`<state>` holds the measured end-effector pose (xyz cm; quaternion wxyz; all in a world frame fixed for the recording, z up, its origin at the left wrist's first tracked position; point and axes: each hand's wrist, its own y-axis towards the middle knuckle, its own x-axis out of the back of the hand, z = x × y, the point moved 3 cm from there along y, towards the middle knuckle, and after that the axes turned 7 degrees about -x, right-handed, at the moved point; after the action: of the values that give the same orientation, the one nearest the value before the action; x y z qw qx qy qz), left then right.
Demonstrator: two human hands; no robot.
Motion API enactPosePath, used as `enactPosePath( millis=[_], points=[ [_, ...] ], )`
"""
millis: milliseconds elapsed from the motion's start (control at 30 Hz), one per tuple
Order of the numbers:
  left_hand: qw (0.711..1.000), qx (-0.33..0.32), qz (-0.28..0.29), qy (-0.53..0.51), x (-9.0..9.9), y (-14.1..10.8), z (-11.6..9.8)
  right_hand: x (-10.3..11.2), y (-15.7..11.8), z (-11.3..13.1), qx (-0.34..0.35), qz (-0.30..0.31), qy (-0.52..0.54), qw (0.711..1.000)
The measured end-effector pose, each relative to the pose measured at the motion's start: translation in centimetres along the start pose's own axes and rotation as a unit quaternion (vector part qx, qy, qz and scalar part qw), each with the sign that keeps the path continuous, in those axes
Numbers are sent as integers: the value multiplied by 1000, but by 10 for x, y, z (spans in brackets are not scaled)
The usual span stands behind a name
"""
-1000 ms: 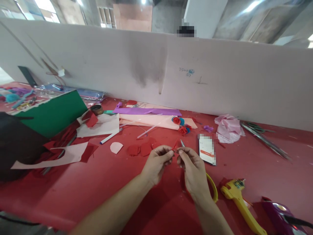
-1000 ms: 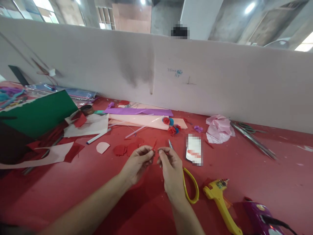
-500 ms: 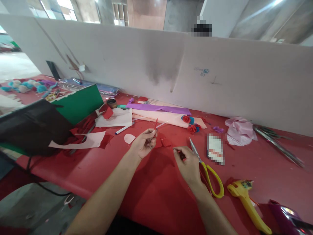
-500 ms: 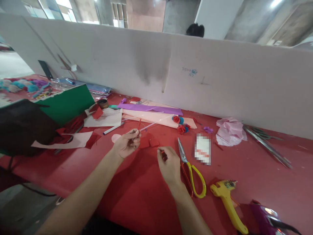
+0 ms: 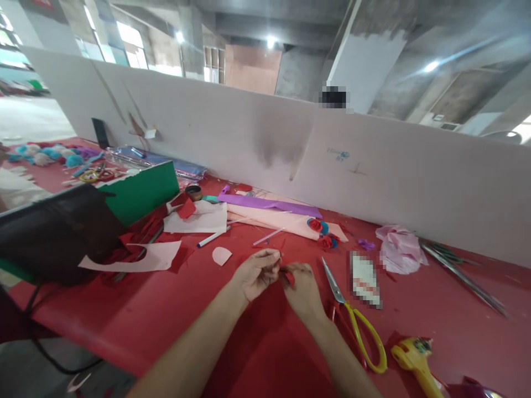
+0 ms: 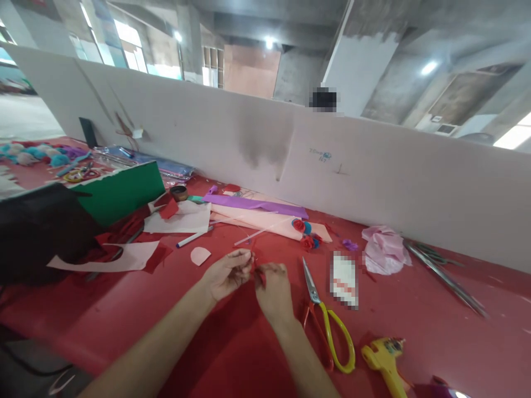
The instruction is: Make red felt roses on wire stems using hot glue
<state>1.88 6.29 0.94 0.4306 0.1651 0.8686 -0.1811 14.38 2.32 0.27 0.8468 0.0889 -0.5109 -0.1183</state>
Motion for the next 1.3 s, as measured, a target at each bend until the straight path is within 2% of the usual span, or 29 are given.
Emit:
enactPosePath(
  millis=[133,300,633,1067,1300],
  points=[
    [1000,-1,-4,-21,2,2,-5,-18,19,9,8,3,-32,999],
    [998,0,-20,-57,8,7,-11,-36,24,10,-1,11,-69,998],
    [990,-30,-77,-113,31,14,-43,-36,31,4,-24,38,-64,997],
    [991,-17,-133,4,34,19,-28,-18,44,-4,-13,-1,6,1000],
    [991,-6,-131,28,34,19,-26,-36,33,0,18,34,-41,998]
  ],
)
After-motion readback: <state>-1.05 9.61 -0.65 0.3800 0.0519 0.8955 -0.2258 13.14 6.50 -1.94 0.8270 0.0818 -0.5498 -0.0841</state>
